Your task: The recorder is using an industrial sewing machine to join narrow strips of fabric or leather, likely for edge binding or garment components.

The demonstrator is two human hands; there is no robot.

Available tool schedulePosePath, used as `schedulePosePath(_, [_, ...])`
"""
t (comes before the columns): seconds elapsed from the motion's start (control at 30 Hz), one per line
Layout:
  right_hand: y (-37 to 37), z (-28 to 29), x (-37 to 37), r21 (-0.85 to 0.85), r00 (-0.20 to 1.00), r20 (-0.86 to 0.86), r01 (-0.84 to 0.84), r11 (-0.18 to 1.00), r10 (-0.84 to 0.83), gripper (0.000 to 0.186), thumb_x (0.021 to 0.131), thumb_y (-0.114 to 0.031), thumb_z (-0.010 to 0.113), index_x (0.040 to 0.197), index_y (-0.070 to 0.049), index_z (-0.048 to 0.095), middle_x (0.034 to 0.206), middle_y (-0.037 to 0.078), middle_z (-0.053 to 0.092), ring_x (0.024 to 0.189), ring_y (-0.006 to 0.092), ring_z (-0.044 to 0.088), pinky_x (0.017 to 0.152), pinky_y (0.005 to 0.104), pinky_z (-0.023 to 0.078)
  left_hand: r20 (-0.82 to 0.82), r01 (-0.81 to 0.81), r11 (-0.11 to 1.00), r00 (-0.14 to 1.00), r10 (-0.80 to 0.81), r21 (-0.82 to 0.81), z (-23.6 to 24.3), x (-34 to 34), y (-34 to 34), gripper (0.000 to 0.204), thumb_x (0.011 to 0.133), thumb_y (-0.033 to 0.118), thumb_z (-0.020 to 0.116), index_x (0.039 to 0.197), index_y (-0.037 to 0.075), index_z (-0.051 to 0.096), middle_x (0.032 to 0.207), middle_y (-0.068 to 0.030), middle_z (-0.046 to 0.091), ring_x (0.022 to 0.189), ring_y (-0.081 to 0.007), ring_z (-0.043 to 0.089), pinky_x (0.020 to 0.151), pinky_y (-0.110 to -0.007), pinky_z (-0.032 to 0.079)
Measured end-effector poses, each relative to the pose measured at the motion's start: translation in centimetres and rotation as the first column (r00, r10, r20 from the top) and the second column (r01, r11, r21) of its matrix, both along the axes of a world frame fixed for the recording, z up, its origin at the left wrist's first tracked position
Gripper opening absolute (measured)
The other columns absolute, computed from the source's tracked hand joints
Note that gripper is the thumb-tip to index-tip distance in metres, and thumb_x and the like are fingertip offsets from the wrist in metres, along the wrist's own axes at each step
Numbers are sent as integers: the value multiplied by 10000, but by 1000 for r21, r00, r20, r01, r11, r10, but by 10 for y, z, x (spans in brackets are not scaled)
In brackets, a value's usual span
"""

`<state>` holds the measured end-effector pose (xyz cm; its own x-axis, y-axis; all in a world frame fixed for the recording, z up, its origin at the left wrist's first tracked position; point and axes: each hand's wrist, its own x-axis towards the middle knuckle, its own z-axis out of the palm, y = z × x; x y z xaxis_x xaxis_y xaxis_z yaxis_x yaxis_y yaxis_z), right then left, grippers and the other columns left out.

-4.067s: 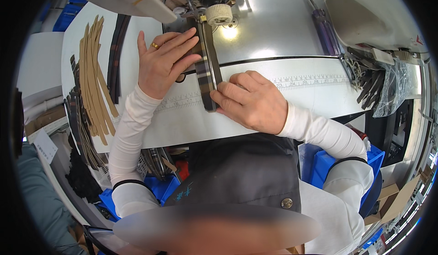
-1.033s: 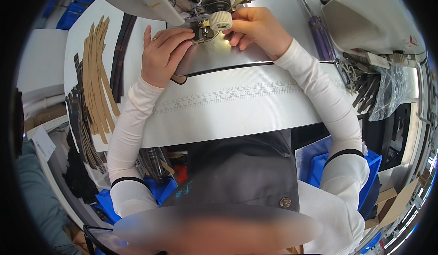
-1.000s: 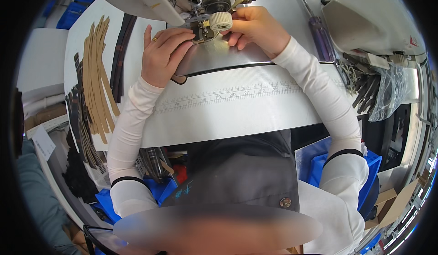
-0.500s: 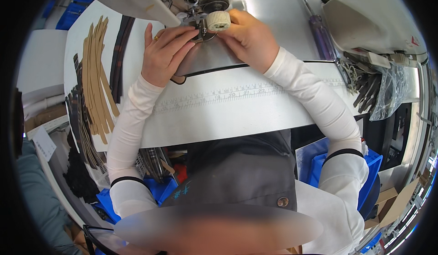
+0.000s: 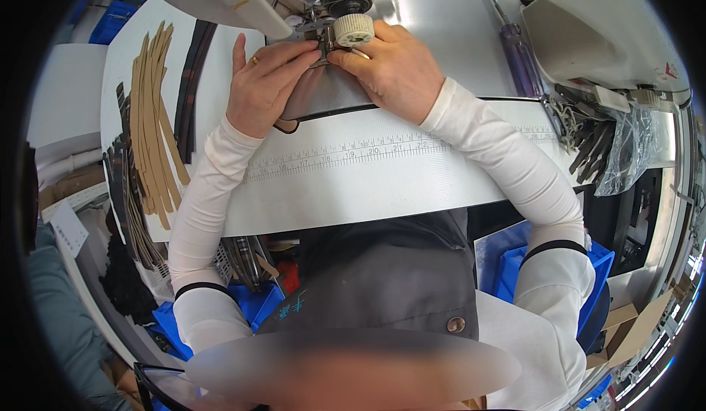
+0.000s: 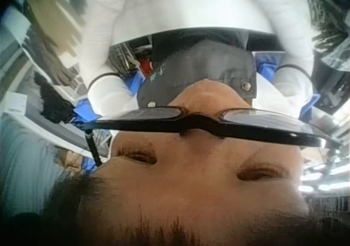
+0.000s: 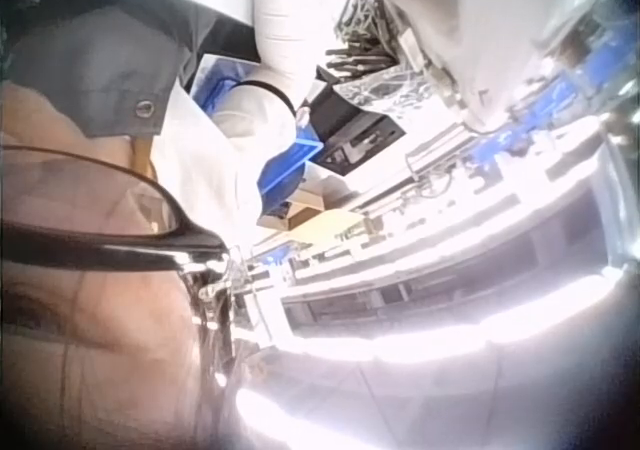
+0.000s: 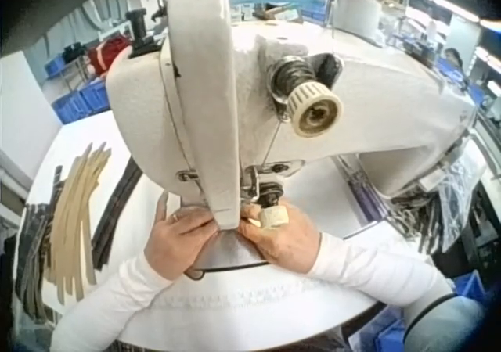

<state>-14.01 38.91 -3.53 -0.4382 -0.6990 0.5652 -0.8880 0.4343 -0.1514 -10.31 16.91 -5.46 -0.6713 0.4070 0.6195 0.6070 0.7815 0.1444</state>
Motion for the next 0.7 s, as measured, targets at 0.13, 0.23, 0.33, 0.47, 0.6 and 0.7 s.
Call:
schedulePosePath(0.13, [-1, 1, 1, 9, 1000, 0, 7, 1000, -7, 253, 723, -91, 677, 975, -98, 693, 871, 45, 636, 816, 236, 577, 699, 336, 488, 13, 2, 998, 1000, -1, -62, 6, 3, 0, 217, 769, 195, 717, 986, 199, 707, 1029, 100, 672, 925, -93, 612, 1074, -583, 181])
schedulePosePath(0.23, [-2, 2, 2, 9, 1000, 4, 16, 1000, -16, 249, 722, -89, 674, 970, -95, 694, 864, 45, 638, 822, 235, 581, 704, 337, 490, 47, -2, 997, 999, 5, -72, 10, 6, 1, 190, 787, 183, 701, 977, 185, 714, 1016, 85, 688, 936, -100, 613, 1074, -599, 153])
schedulePosePath(0.33, [-2, 2, 1, 4, 1000, -6, 15, 1000, -15, 244, 722, -91, 674, 965, -96, 696, 850, 44, 638, 808, 232, 577, 695, 336, 487, 85, 2, 998, 996, 3, -59, 12, 9, 1, 191, 796, 177, 686, 985, 170, 713, 1030, 72, 688, 943, -114, 613, 1070, -614, 137])
schedulePosePath(0.47, [-1, -1, -3, 6, 999, -23, 24, 1000, -24, 226, 739, -125, 687, 964, -104, 698, 813, 42, 632, 742, 224, 548, 648, 330, 471, 106, -7, 1000, 994, 10, -21, 10, 5, 2, 202, 798, 188, 674, 995, 156, 709, 1074, 64, 677, 957, -133, 609, 1064, -624, 134])
schedulePosePath(0.6, [0, -6, -5, -22, 999, -31, 38, 999, -39, 210, 769, -175, 693, 968, -109, 698, 789, 44, 625, 708, 220, 525, 623, 326, 458, 198, -19, 998, 980, 31, -64, 12, 6, 1, 263, 841, 202, 640, 1094, 151, 688, 1177, 69, 643, 1044, -146, 575, 1081, -544, 112])
schedulePosePath(0.7, [-1, -5, -5, -12, 998, -56, 39, 999, -40, 210, 791, -216, 689, 973, -112, 698, 795, 50, 622, 718, 223, 527, 630, 328, 461, 204, -22, 997, 978, 36, -70, 11, 6, 0, 271, 851, 212, 631, 1110, 151, 682, 1192, 68, 635, 1054, -148, 572, 1079, -548, 114])
